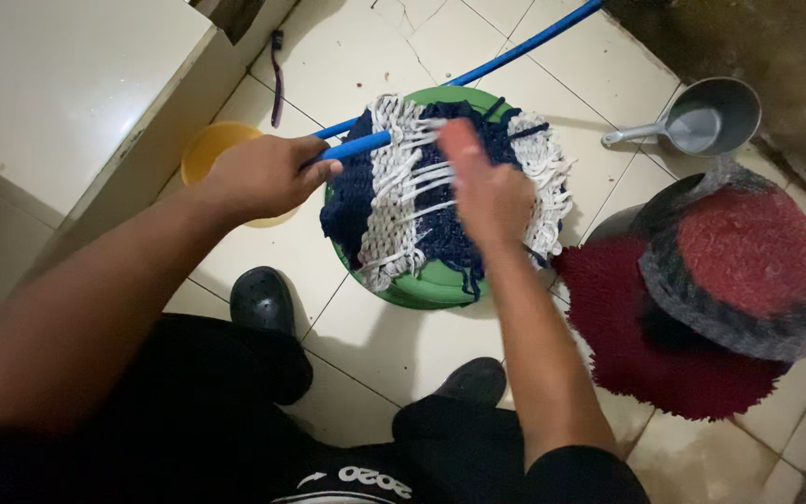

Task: The person scrubs a blue and white mop head with a pink sponge while rinsing it with a blue hose. They briefly adjust the hose connection on the wall before continuing to scrub the mop head over a green basin.

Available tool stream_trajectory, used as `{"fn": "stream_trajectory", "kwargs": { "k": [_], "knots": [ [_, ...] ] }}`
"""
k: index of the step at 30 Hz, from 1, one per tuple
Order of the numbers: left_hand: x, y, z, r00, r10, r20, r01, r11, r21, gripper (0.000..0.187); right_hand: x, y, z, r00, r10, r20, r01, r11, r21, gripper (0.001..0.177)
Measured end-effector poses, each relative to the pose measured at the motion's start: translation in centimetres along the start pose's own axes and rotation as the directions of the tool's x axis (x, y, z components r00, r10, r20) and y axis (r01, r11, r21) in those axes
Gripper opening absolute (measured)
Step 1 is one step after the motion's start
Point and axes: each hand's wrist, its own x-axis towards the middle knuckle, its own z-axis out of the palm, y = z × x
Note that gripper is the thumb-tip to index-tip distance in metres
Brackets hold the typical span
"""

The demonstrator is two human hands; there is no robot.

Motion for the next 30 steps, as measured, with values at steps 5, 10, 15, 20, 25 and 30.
{"fn": "stream_trajectory", "kwargs": {
  "k": [5,10,15,20,25,30],
  "knots": [
    [-0.1,0.4,-0.3,0.998,-0.054,0.038,0.054,0.999,0.002,0.048,-0.7,4.8,1.8,0.965,0.116,-0.234,-0.136,0.988,-0.072,0.054],
    [0.3,0.6,-0.1,0.998,-0.04,0.051,0.041,0.999,-0.012,0.047,-1.8,0.6,3.7,0.972,-0.032,-0.232,0.056,0.994,0.098,0.055],
    [0.8,0.9,0.7,0.996,0.064,-0.057,-0.068,0.995,-0.079,0.04,-3.3,-5.0,2.8,0.892,-0.403,-0.203,0.437,0.883,0.17,0.038],
    [1.3,1.4,1.1,0.997,-0.047,0.065,0.05,0.998,-0.031,0.044,-1.6,-2.9,1.4,0.955,-0.289,0.069,0.274,0.945,0.177,0.028],
    [0.6,0.8,0.6,0.999,0.035,0.008,-0.035,0.998,-0.048,0.046,-1.4,4.0,1.1,0.985,0.011,-0.173,-0.027,0.995,-0.093,0.054],
    [0.5,0.6,0.7,0.999,0.043,-0.012,-0.044,0.998,-0.039,0.045,-2.4,4.3,3.7,0.969,0.066,-0.238,-0.062,0.998,0.024,0.055]
  ]
}}
